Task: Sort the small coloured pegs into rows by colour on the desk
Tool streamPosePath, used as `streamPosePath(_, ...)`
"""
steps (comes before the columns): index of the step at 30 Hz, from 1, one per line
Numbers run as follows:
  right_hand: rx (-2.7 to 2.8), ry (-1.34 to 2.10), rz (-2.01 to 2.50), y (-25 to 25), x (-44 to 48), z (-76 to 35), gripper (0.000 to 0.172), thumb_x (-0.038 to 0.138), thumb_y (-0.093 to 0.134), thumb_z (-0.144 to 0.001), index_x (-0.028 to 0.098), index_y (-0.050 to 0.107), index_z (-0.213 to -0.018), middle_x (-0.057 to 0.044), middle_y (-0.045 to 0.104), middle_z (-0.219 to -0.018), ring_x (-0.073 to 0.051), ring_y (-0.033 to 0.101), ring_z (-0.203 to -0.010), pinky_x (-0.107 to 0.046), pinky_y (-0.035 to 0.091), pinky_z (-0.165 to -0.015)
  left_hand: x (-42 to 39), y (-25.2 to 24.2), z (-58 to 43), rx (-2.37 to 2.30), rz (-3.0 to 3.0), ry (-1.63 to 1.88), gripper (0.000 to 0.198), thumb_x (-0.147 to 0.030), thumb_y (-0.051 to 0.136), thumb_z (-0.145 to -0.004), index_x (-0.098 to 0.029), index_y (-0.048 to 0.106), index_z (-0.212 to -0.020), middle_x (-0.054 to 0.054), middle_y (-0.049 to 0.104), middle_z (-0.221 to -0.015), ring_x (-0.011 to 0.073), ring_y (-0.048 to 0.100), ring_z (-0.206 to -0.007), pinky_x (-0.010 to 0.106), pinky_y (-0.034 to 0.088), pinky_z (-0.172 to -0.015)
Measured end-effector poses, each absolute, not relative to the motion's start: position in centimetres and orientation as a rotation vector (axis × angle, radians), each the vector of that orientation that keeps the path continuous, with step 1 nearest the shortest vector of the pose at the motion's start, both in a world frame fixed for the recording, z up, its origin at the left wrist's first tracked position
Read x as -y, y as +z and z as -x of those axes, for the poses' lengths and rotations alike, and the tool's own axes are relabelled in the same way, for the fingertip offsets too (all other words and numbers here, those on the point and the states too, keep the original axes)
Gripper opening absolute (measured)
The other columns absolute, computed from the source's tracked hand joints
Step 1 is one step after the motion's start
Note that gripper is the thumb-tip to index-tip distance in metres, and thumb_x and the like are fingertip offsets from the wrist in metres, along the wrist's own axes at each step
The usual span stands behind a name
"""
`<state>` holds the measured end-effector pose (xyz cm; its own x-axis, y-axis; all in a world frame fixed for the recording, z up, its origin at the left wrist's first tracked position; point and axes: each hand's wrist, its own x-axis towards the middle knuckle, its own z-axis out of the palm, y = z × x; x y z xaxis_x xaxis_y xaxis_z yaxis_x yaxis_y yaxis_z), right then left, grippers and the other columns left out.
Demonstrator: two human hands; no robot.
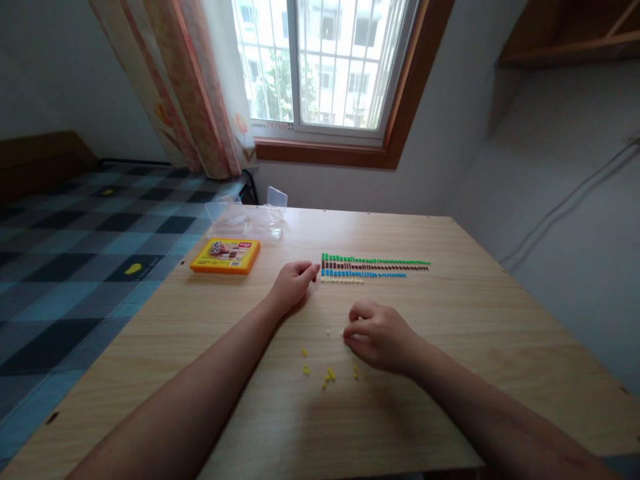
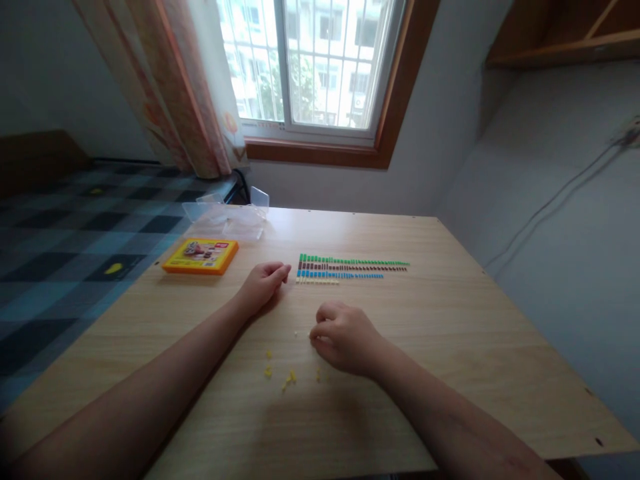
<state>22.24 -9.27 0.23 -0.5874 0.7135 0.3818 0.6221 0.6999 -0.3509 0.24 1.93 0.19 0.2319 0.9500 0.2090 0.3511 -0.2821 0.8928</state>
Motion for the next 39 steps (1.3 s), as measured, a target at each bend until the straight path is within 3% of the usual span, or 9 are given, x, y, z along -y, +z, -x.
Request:
streamPosePath(4,2.256,0.177,1.069,0.4,7.7,-24.2,0.012,0.02,0.064,-0.088,0.023,0.075,-0.084,-0.006,0.067,-0.088,-0.019,0.061,-0.083,-0.031,0.048,-0.076,-2.0,0.0,-0.1,-1.211,-1.763,1.02,0.04,-0.051,0.051,-0.08,-0.02,0.052,-0.056,-0.004,0.039,-0.05,0.0138,0.038,-0.055,0.028,0.032,-0.057)
streamPosePath(11,1.962,0.187,1.595,-0.9,4.0,-28.7,0.015,0.026,0.065,-0.085,0.022,0.079,-0.081,-0.007,0.07,-0.094,-0.022,0.065,-0.088,-0.034,0.048,-0.081,-2.2,0.0,0.1,-1.205,-1.781,1.003,0.041,-0.052,0.051,-0.081,-0.02,0.051,-0.056,-0.005,0.037,-0.048,0.0127,0.035,-0.052,0.028,0.03,-0.056)
streamPosePath(19,1.923,0.243,1.746,-1.4,3.0,-27.2,0.021,0.034,0.063,-0.087,0.023,0.08,-0.08,-0.006,0.072,-0.092,-0.021,0.065,-0.089,-0.031,0.046,-0.073,-2.3,0.1,0.1,-1.179,-1.824,1.017,0.042,-0.051,0.051,-0.081,-0.02,0.051,-0.054,-0.004,0.041,-0.051,0.0142,0.041,-0.057,0.029,0.033,-0.061)
streamPosePath(23,1.906,0.216,1.718,-1.1,3.0,-27.2,0.026,0.038,0.063,-0.089,0.022,0.08,-0.078,-0.007,0.073,-0.089,-0.022,0.064,-0.087,-0.032,0.046,-0.074,-2.3,0.1,0.1,-1.185,-1.828,1.013,0.041,-0.051,0.051,-0.081,-0.02,0.052,-0.055,-0.004,0.041,-0.052,0.0143,0.041,-0.057,0.029,0.033,-0.061)
streamPosePath(30,1.994,0.352,1.46,-2.0,2.8,-28.9,0.023,0.026,0.061,-0.087,0.021,0.082,-0.097,-0.006,0.071,-0.086,-0.018,0.063,-0.075,-0.029,0.047,-0.069,-2.1,0.1,0.1,-1.222,-1.822,0.995,0.04,-0.051,0.05,-0.081,-0.02,0.052,-0.056,-0.005,0.038,-0.05,0.0136,0.039,-0.055,0.028,0.032,-0.058)
streamPosePath(39,2.044,0.254,1.552,-2.1,2.8,-28.1,0.023,0.026,0.06,-0.092,0.024,0.081,-0.099,-0.006,0.073,-0.094,-0.021,0.066,-0.086,-0.031,0.048,-0.078,-2.1,0.2,0.0,-1.207,-1.847,1.009,0.041,-0.051,0.05,-0.081,-0.019,0.053,-0.055,-0.004,0.041,-0.051,0.0142,0.042,-0.058,0.028,0.033,-0.061)
